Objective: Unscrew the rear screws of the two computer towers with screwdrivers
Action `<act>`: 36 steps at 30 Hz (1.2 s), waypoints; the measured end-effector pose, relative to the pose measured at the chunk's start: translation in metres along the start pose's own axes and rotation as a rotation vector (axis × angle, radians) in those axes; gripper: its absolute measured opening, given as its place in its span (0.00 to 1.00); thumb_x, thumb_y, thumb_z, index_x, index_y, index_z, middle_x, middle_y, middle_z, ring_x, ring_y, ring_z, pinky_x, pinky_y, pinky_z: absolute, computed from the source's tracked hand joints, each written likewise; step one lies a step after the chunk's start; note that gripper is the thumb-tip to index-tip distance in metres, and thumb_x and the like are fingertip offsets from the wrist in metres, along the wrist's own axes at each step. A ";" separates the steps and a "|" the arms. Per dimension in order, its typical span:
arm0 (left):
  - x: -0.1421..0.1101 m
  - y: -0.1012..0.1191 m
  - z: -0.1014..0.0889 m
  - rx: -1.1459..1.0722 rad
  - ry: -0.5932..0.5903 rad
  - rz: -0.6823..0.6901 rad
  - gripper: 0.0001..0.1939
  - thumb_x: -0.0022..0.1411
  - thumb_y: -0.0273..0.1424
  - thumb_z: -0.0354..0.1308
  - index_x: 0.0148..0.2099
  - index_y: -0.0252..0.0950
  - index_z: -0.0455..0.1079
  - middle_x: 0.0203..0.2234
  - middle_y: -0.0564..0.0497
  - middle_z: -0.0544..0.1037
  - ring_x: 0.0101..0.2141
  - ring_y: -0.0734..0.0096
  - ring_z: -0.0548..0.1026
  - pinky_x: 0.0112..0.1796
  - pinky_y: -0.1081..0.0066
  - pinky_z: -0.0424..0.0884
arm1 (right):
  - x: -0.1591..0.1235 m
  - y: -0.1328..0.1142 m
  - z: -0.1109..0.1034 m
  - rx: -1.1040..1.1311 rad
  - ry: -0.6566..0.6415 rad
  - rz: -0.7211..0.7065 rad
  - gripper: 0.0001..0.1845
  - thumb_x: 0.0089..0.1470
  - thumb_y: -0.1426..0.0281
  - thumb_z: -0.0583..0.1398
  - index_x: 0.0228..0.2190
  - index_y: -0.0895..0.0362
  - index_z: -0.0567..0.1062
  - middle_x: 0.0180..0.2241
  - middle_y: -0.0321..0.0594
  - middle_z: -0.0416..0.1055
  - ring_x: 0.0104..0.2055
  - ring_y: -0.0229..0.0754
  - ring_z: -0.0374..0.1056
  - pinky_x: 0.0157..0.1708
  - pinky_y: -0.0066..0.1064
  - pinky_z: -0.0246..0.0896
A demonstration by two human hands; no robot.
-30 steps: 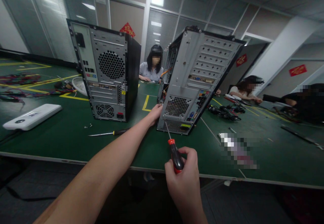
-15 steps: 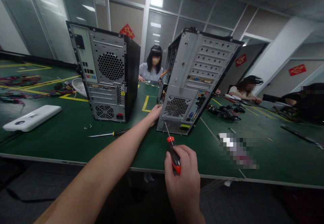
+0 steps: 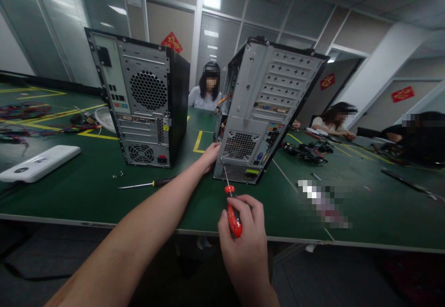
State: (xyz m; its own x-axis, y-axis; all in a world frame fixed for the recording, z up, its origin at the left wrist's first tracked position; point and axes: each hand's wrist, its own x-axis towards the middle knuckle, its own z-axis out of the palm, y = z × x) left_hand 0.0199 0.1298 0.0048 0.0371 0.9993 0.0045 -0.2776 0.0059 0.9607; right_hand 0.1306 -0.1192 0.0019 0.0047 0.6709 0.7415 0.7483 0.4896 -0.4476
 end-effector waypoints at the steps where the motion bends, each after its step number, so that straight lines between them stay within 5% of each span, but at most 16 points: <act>1: 0.000 0.001 0.000 0.000 0.000 -0.007 0.24 0.58 0.43 0.67 0.52 0.36 0.71 0.39 0.44 0.82 0.42 0.59 0.80 0.44 0.63 0.73 | 0.000 0.000 0.001 -0.024 0.008 -0.016 0.13 0.63 0.72 0.58 0.49 0.57 0.73 0.49 0.49 0.67 0.47 0.46 0.73 0.45 0.38 0.74; 11: -0.005 0.004 0.002 -0.027 0.003 -0.032 0.20 0.58 0.39 0.67 0.51 0.37 0.72 0.38 0.45 0.82 0.41 0.60 0.80 0.44 0.63 0.73 | 0.001 0.007 0.001 -0.114 0.100 -0.071 0.10 0.66 0.71 0.59 0.47 0.56 0.78 0.45 0.47 0.69 0.41 0.43 0.74 0.39 0.34 0.74; 20: -0.003 0.000 0.003 -0.030 0.002 -0.001 0.22 0.57 0.41 0.67 0.50 0.37 0.72 0.36 0.46 0.82 0.39 0.60 0.80 0.42 0.63 0.74 | 0.003 -0.003 -0.003 -0.065 0.041 -0.040 0.11 0.62 0.75 0.57 0.47 0.59 0.73 0.48 0.50 0.64 0.46 0.46 0.72 0.43 0.38 0.74; 31: 0.000 -0.003 0.003 -0.052 0.005 0.005 0.20 0.58 0.39 0.66 0.50 0.36 0.71 0.37 0.46 0.82 0.40 0.61 0.80 0.42 0.64 0.74 | 0.003 -0.001 -0.006 -0.244 -0.005 -0.043 0.13 0.68 0.69 0.55 0.50 0.55 0.74 0.39 0.43 0.68 0.31 0.41 0.71 0.26 0.31 0.67; 36: 0.002 -0.005 0.002 -0.032 0.015 0.000 0.22 0.58 0.42 0.67 0.50 0.37 0.71 0.39 0.45 0.82 0.42 0.60 0.80 0.43 0.64 0.74 | 0.005 -0.005 -0.008 -0.189 -0.040 -0.009 0.10 0.67 0.68 0.56 0.47 0.56 0.73 0.43 0.46 0.67 0.35 0.43 0.71 0.32 0.35 0.71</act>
State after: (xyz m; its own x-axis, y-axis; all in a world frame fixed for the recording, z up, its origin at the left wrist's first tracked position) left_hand 0.0227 0.1314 0.0007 0.0223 0.9998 0.0001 -0.3080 0.0067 0.9514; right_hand 0.1323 -0.1225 0.0120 -0.0263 0.6905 0.7229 0.8597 0.3847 -0.3361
